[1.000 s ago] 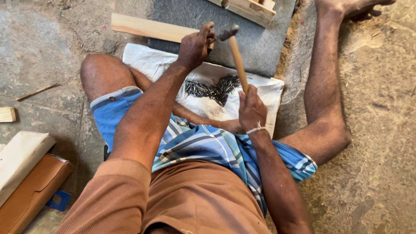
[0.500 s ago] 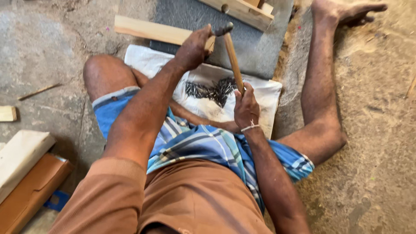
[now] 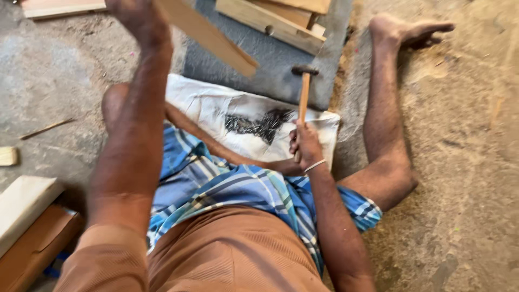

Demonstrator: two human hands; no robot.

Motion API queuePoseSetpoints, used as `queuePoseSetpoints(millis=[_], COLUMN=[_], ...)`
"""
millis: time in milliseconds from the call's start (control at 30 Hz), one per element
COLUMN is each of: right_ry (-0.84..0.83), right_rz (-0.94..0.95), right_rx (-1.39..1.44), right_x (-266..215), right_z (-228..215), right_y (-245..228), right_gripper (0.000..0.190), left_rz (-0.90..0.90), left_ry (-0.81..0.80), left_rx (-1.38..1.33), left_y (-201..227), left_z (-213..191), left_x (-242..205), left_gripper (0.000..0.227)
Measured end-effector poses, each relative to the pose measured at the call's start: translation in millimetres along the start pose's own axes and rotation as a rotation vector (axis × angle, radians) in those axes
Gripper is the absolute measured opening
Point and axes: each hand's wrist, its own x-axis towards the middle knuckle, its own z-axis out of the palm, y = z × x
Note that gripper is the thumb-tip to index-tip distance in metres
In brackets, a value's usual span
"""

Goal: The person sits on the floor and repeatedly hammers nails into small wooden planks. They pick up a plank, place a nail, hammer it in, and then set the plank aside, repeating this process with multiple pieces of wood.

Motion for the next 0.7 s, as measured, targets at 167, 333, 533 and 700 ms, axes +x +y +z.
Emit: queuePoseSetpoints(millis=[167,333,533,700], right_ry=[0.107,0.245,-0.028,-0.099], right_rz=[-0.067,-0.004,-0.061,-0.096], right_rx=[-0.139,-0.311,-0.247,-0.232], right_x=[4.2,-6.4,-23.3,-15.0], right_z=[-10.3,-0.8,28.5,33.0], right_y=[19.8,25.8,35.2,17.1], right_gripper=[0.031,0.027,0.023,0.027], left_rz=[-0.359,-0.305,0.048,0.446], left_ry=[0.055,-0.139,-0.841,-1.15], left_rx=[0.05,0.619,0.365,0.383], left_y=[-87.0,-91.3,-5.2,40.0], left_z=[-15.8,-7.1,28.1,39.0], left_x=[-56.5,-96.5,-227.2,-263.5], left_gripper=[0.038,0.088,0.039,0.02])
